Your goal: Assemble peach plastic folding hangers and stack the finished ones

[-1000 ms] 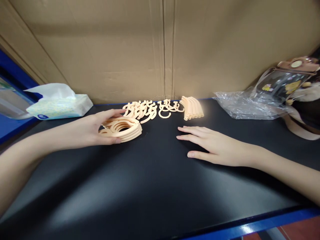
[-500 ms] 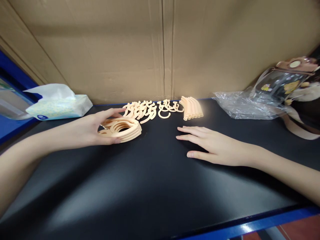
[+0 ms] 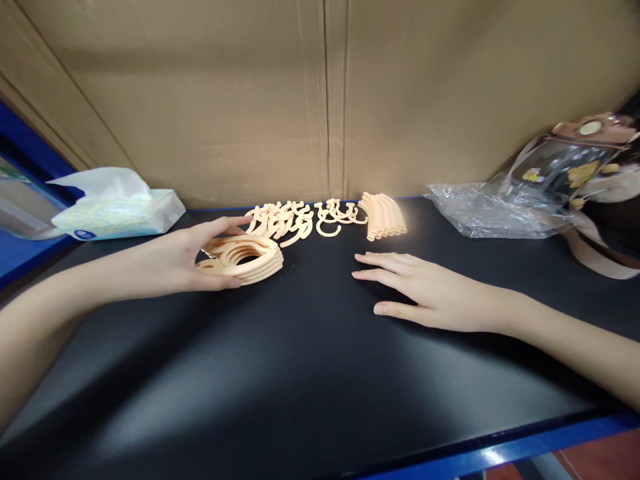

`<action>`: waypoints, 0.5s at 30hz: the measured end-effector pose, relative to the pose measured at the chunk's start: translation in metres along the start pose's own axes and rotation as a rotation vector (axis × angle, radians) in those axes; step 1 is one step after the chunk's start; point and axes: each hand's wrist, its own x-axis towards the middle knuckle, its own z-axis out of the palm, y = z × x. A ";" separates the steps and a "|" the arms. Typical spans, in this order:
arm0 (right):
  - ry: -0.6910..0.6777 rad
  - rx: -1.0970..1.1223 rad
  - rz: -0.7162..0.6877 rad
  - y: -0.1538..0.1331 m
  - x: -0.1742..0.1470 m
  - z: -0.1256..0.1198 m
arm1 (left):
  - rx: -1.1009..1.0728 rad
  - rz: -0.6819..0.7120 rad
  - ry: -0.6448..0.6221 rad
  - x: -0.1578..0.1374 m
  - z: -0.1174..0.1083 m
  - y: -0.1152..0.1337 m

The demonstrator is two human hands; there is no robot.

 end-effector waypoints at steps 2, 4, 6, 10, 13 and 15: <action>0.002 0.002 -0.001 0.000 0.000 0.000 | -0.003 -0.012 -0.005 0.000 0.000 0.000; 0.003 0.004 -0.002 0.000 0.001 0.000 | -0.008 -0.022 -0.012 0.000 0.000 0.000; 0.006 0.006 -0.003 0.001 0.001 0.001 | -0.015 -0.039 -0.021 0.000 0.000 0.001; 0.001 0.002 -0.002 0.001 0.001 0.001 | -0.030 -0.063 -0.048 -0.001 -0.001 0.003; -0.004 -0.002 0.001 0.001 0.000 0.001 | -0.027 -0.063 -0.061 -0.002 -0.002 0.004; -0.005 -0.002 0.002 0.001 0.000 0.000 | -0.016 -0.068 -0.070 -0.002 -0.003 0.004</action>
